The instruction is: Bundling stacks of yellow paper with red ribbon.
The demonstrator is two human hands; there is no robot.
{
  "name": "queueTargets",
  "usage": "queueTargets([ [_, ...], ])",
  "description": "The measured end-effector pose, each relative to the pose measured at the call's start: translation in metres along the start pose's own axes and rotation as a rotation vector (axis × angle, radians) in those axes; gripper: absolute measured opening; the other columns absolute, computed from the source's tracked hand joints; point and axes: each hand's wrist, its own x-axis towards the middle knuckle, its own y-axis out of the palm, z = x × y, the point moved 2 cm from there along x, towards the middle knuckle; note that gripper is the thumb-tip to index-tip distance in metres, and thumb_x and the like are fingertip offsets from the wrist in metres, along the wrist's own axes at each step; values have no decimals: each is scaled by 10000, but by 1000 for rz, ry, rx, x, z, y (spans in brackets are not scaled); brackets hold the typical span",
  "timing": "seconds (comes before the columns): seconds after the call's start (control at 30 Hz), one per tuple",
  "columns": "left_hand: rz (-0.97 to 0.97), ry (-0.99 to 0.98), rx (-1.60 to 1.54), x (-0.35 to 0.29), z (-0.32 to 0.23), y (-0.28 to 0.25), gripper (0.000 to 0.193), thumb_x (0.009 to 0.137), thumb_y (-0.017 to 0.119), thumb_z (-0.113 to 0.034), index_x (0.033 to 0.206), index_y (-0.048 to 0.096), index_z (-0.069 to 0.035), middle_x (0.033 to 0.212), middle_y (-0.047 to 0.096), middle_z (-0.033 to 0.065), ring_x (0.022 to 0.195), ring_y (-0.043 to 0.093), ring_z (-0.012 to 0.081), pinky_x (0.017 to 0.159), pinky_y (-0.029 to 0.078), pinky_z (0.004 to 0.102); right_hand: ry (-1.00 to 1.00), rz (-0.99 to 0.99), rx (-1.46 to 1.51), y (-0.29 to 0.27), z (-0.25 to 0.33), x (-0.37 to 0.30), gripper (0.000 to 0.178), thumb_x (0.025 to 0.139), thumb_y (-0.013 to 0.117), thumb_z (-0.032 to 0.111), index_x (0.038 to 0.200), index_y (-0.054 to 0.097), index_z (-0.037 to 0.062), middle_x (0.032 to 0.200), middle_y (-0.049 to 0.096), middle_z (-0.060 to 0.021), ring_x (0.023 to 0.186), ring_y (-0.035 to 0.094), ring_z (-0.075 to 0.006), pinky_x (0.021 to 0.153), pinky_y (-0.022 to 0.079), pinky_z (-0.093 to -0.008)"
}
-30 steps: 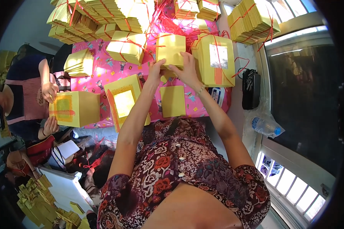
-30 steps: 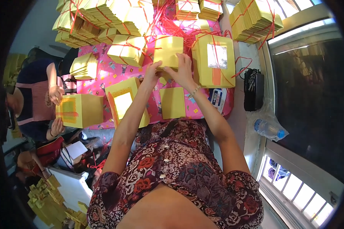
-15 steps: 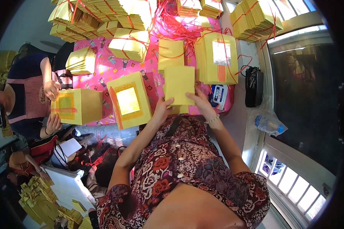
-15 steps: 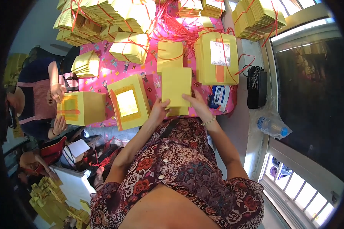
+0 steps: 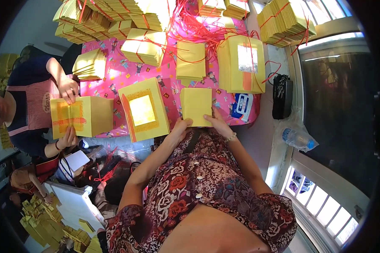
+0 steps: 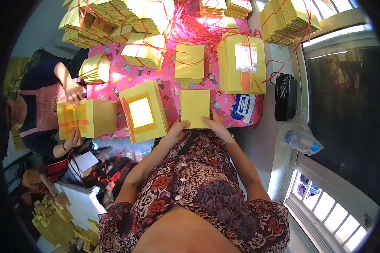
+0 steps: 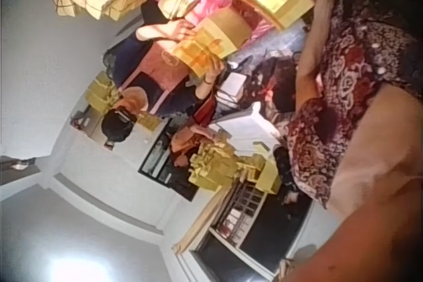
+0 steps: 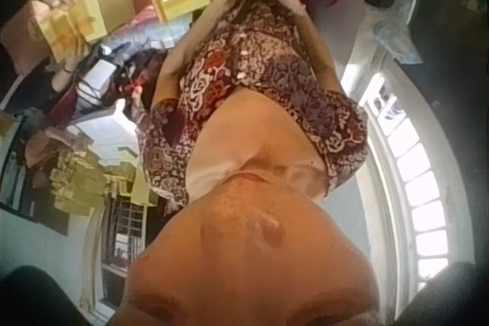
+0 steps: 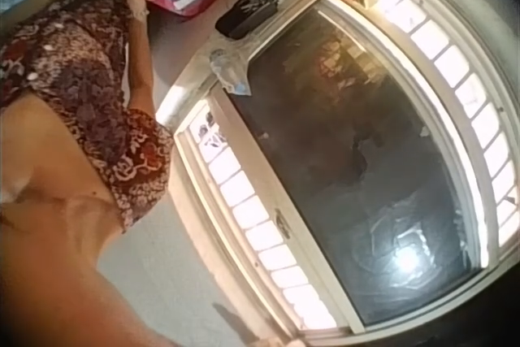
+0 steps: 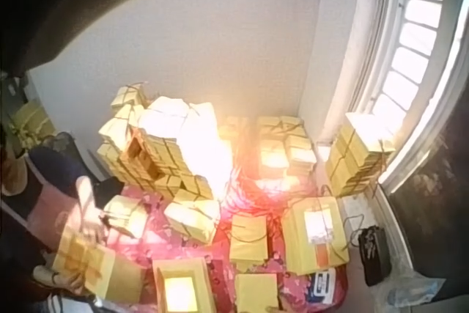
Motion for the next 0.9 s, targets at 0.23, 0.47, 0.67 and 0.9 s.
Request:
queueTargets([
  [0.23, 12, -59, 74, -2, -1, 0, 381, 854, 506, -28, 1232, 457, -26, 1159, 562, 109, 1063, 535, 240, 926, 414, 402, -46, 4, -180, -10, -13, 6, 605, 849, 636, 161, 1332, 315, -11, 1216, 506, -125, 1123, 482, -188, 947, 402, -322],
  [0.47, 73, -97, 156, 19, 4, -7, 383, 856, 505, -18, 1220, 417, 67, 1154, 548, 172, 1012, 570, 246, 860, 474, 380, -28, -26, -191, -9, -17, 6, 607, 855, 635, 162, 1330, 303, -16, 1179, 523, -130, 1052, 533, -190, 900, 439, -310],
  [0.67, -344, 96, 404, 59, 21, -23, 628, 763, 654, -86, 1220, 287, 138, 1116, 536, 213, 978, 593, 269, 787, 517, 344, -12, -90, -271, -3, -21, 9, 600, 835, 651, 169, 1314, 342, -18, 1159, 549, -133, 1041, 545, -192, 878, 450, -319],
  [0.9, -101, 38, 198, 38, -6, -9, 620, 715, 756, -182, 1166, 430, 93, 1040, 598, 159, 903, 627, 214, 736, 526, 324, 4, -161, -512, -11, -21, 13, 485, 811, 648, 150, 1227, 469, -23, 1091, 602, -124, 996, 574, -189, 847, 460, -298],
])
